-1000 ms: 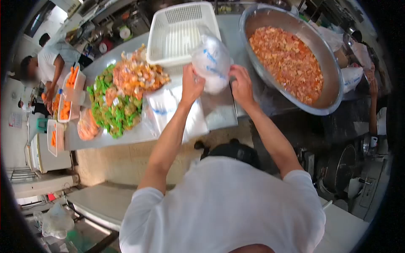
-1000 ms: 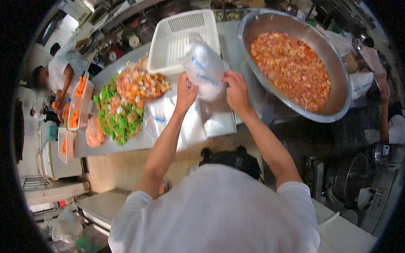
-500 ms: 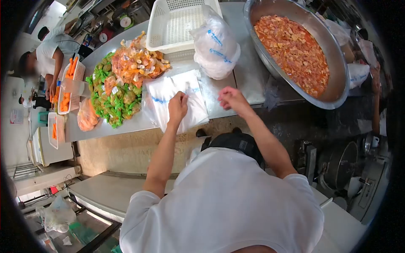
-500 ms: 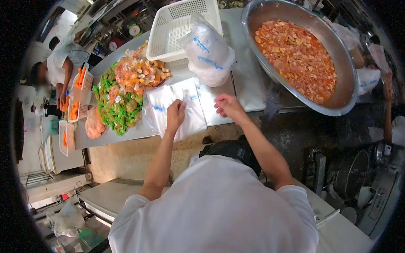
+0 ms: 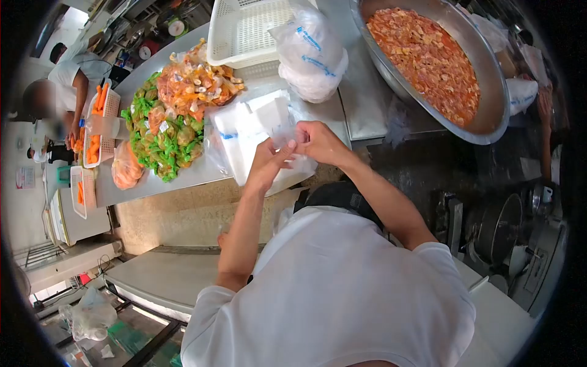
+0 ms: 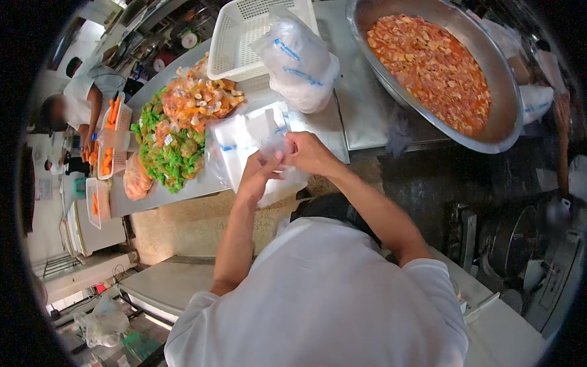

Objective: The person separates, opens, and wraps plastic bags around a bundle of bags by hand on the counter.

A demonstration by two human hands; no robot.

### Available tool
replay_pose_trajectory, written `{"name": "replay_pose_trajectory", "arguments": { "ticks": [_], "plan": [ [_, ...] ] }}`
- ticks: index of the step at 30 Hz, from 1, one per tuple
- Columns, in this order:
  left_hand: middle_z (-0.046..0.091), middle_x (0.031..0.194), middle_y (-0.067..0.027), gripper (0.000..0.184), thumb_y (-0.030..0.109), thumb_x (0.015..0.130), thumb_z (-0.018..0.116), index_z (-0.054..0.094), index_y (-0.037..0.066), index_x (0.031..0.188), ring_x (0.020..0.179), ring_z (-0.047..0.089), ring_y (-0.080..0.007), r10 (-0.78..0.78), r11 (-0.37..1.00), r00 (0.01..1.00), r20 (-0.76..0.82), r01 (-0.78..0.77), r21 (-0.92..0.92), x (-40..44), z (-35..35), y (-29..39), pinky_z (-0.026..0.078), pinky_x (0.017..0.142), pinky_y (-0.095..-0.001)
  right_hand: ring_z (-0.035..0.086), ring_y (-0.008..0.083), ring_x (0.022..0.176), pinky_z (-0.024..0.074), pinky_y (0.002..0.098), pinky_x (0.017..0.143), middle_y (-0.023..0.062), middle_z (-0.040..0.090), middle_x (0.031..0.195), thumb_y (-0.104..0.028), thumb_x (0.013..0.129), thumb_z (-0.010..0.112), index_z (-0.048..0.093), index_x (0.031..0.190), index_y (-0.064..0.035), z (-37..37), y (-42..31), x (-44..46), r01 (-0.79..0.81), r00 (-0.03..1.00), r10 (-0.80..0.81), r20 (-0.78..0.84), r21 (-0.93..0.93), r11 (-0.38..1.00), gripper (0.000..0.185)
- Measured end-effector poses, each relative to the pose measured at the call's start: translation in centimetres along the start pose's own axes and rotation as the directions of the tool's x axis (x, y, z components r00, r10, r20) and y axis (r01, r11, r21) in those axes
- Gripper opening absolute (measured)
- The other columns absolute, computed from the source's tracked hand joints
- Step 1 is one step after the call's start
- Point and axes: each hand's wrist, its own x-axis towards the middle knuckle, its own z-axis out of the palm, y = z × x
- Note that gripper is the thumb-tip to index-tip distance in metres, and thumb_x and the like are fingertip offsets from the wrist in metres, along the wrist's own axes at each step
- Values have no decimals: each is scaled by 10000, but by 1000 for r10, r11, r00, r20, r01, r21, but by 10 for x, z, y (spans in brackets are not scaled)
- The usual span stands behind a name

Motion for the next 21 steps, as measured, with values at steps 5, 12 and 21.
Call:
{"name": "replay_pose_trajectory", "arguments": {
  "ticks": [5, 12, 21],
  "plan": [
    [664, 952, -73, 305, 222, 884, 646, 612, 8, 1099, 864, 619, -147, -86, 880, 985, -152, 3, -476, -4, -1, 8, 494, 775, -310, 373, 44, 595, 322, 246, 508, -67, 352, 612, -243, 797, 800, 358, 647, -93, -21, -12, -19, -96, 995, 98, 1, 201, 975, 490],
    [668, 1054, -127, 355, 212, 855, 564, 609, -23, 1117, 995, 625, -258, 58, 525, 992, 112, 65, -849, -31, 2, 33, 488, 904, -396, 412, 52, 634, 372, 247, 549, -52, 440, 671, -88, 755, 731, 448, 700, -93, -69, -11, -33, 19, 923, 25, -383, 110, 994, 289],
    [609, 807, -150, 171, 195, 802, 624, 658, 30, 828, 711, 578, -334, 938, -215, 35, 346, -724, 656, 30, -9, 231, 456, 657, -407, 580, 243, 763, 482, 356, 709, 85, 559, 808, -48, 762, 655, 498, 819, -37, -160, -223, -43, 609, 782, -606, 143, -378, 697, 168]
  ]
}}
